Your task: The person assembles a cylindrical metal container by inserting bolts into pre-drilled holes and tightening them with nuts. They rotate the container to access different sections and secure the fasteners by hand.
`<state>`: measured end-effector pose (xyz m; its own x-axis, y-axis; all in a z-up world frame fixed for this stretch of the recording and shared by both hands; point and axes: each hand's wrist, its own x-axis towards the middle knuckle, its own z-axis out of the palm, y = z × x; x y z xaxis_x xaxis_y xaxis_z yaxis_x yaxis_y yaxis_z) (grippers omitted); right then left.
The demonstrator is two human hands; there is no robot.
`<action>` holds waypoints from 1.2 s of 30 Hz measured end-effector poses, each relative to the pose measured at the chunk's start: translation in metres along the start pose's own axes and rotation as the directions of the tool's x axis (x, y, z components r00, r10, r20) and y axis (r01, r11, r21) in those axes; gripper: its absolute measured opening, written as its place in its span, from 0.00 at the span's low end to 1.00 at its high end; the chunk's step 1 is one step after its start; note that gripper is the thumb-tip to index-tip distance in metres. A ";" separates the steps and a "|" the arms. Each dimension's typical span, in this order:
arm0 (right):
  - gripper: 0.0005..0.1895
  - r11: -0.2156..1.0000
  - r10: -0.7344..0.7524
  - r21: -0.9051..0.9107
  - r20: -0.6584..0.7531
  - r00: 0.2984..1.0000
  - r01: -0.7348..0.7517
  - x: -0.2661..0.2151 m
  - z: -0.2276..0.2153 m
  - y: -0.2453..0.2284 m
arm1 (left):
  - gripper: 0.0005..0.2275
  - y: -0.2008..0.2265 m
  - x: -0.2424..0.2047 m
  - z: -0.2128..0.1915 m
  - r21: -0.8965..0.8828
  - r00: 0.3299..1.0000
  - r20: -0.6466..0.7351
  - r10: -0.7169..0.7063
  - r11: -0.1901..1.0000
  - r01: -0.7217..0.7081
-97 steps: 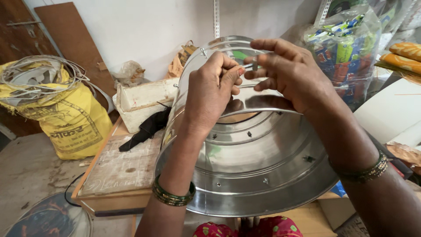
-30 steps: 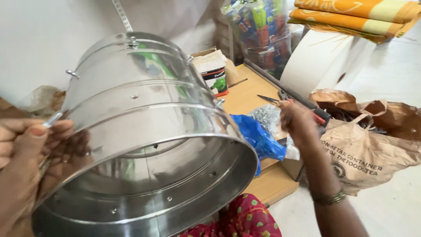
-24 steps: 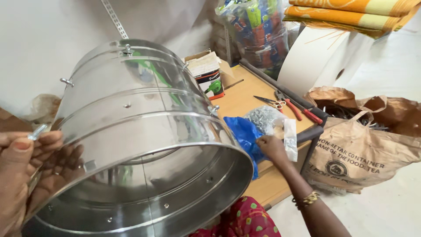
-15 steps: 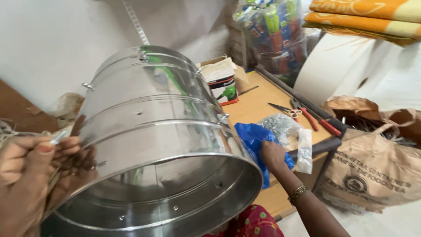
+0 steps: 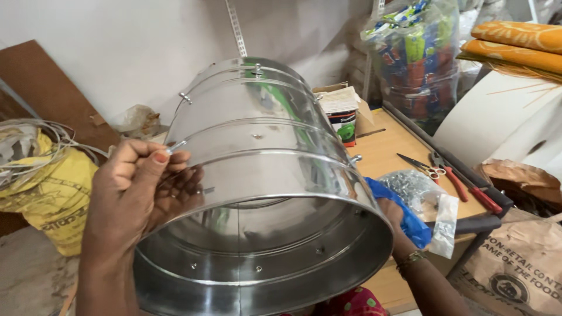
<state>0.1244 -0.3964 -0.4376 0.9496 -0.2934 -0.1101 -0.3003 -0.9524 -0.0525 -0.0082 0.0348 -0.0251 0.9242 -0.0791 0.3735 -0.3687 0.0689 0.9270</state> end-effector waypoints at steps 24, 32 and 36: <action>0.11 0.895 0.217 0.445 -0.389 0.895 -0.024 -0.008 0.030 0.076 | 0.08 0.008 -0.002 0.004 -0.044 0.998 0.051 -0.045 0.998 0.047; 0.15 0.291 0.348 0.940 0.070 0.935 -0.179 -0.031 0.049 0.111 | 0.08 0.018 -0.006 0.012 0.199 0.999 -0.040 -0.019 0.980 0.027; 0.13 0.278 0.330 0.960 -0.071 0.941 -0.025 -0.044 0.040 0.111 | 0.08 0.018 -0.009 0.012 0.197 0.997 -0.073 0.007 0.980 0.008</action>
<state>0.0455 -0.4862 -0.4786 0.8010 -0.5965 -0.0506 -0.1931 -0.1775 -0.9650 -0.0243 0.0253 -0.0114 0.9265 -0.0057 0.3762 -0.3737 -0.1293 0.9185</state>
